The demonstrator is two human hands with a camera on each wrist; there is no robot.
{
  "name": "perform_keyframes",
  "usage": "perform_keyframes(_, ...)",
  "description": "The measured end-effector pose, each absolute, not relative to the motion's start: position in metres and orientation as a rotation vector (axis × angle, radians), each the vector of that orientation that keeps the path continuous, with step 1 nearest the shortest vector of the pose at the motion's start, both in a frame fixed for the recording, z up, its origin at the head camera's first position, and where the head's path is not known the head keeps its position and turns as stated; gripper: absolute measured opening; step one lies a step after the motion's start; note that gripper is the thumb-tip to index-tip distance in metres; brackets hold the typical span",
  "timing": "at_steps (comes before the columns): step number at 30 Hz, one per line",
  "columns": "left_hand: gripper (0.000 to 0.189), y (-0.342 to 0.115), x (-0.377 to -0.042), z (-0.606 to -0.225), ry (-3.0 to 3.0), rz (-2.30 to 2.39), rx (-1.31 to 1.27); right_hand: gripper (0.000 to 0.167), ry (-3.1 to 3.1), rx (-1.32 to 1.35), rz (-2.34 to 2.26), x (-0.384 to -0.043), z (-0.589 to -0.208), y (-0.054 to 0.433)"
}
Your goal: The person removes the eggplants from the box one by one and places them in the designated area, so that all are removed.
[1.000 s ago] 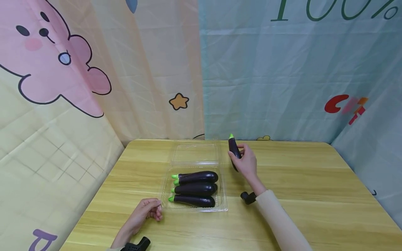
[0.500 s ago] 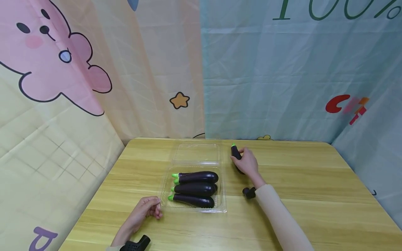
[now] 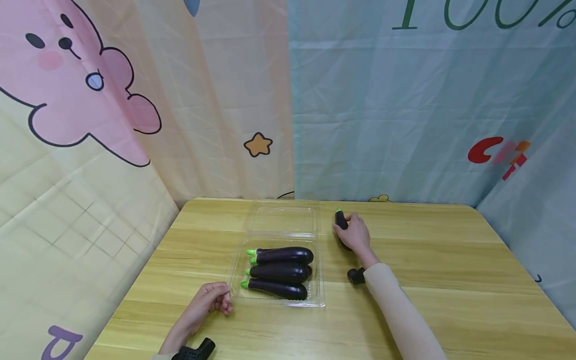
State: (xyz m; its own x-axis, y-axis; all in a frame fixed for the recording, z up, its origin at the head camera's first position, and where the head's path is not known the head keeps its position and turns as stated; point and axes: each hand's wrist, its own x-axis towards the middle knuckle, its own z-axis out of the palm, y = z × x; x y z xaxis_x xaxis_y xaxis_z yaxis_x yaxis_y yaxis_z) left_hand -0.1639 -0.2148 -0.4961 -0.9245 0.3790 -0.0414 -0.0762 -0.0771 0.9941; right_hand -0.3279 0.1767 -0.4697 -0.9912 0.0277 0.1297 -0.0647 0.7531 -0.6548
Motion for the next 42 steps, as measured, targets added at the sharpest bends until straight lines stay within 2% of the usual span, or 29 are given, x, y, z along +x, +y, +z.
perform_keyframes(42,0.03,-0.2171,-0.1653,-0.4999,1.869,2.086,0.364,0.064,-2.883,-0.003,0.998,-0.3257,-0.473,0.1754)
